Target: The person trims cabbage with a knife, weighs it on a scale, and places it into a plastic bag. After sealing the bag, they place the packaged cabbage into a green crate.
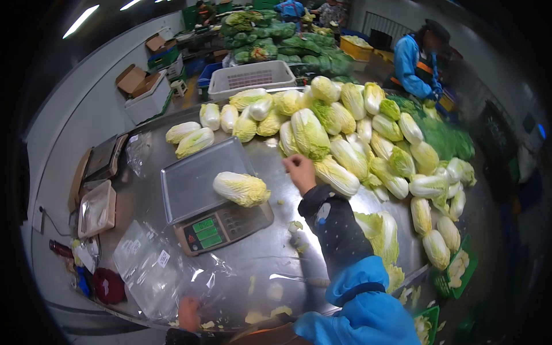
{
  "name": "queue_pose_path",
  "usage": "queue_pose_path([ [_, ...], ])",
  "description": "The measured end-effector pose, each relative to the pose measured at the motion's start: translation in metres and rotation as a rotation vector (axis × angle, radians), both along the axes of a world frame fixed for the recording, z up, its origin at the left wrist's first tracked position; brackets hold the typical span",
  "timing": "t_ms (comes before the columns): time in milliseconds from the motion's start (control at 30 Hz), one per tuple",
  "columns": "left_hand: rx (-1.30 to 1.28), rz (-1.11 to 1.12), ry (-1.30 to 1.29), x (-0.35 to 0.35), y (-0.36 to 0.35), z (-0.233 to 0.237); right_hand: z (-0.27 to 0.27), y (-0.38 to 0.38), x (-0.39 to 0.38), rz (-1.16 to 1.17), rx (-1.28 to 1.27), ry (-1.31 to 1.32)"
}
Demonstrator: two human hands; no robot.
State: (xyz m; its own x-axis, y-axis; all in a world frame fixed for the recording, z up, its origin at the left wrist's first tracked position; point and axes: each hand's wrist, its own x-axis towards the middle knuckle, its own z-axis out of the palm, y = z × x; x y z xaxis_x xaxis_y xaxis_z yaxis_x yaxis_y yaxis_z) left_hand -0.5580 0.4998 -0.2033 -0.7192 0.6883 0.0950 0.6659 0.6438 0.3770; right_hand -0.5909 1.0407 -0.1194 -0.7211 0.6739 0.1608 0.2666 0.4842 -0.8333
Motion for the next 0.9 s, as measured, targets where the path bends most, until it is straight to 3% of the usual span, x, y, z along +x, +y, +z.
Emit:
queue_pose_path([
  [33,-0.008,-0.022,0.0,0.001,-0.001,0.0,0.003,0.009,0.009,-0.218,-0.025,-0.056],
  [67,-0.045,-0.011,0.015,0.003,-0.001,-0.002,0.002,0.012,0.017,-0.239,-0.032,-0.056],
  [133,-0.063,0.045,0.073,0.008,0.006,-0.005,0.006,0.011,0.031,-0.106,0.685,0.095],
  [200,-0.108,0.056,0.055,0.005,-0.006,-0.023,0.019,-0.007,0.027,0.137,0.323,0.145],
  [267,-0.146,0.086,0.047,0.003,-0.007,-0.022,0.024,-0.025,0.01,0.423,0.161,0.246],
  [300,-0.222,0.037,0.048,0.002,-0.006,-0.014,0.026,-0.034,-0.002,0.494,0.395,0.153],
  [367,-0.297,0.013,0.061,-0.001,-0.003,-0.003,0.03,-0.067,-0.016,0.48,0.579,-0.119],
  [400,-0.337,0.006,0.182,-0.003,0.001,0.0,0.032,-0.074,-0.022,0.499,0.59,-0.096],
  [467,-0.363,0.04,0.328,-0.008,0.0,0.006,0.037,-0.079,-0.037,0.637,0.305,-0.458],
  [500,-0.442,0.048,0.344,-0.015,0.001,0.009,0.03,-0.077,-0.041,0.661,0.281,-0.33],
  [567,-0.496,0.079,0.38,-0.029,0.005,0.013,0.015,-0.077,-0.033,0.773,-0.157,-0.003],
  [633,-0.6,0.049,-0.001,-0.029,0.001,0.015,0.009,-0.101,0.015,0.83,-1.086,0.17],
  [667,-0.577,0.053,0.003,-0.02,0.008,0.021,0.014,-0.117,0.045,0.864,-1.488,0.203],
  [700,-0.563,0.059,-0.009,-0.012,0.02,0.034,0.0,-0.129,0.068,0.798,-1.694,0.213],
  [767,-0.171,0.052,0.222,-0.005,0.03,0.038,-0.01,-0.161,0.116,0.839,-2.005,0.361],
  [833,-0.097,0.261,0.056,0.017,0.07,0.102,-0.021,-0.179,0.152,0.902,-2.07,0.362],
  [867,-0.278,0.156,0.006,0.031,0.07,0.07,-0.011,-0.185,0.169,0.742,-1.965,0.189],
  [900,-0.455,0.039,-0.048,0.04,0.07,0.028,-0.001,-0.196,0.179,0.725,-1.999,0.166],
])
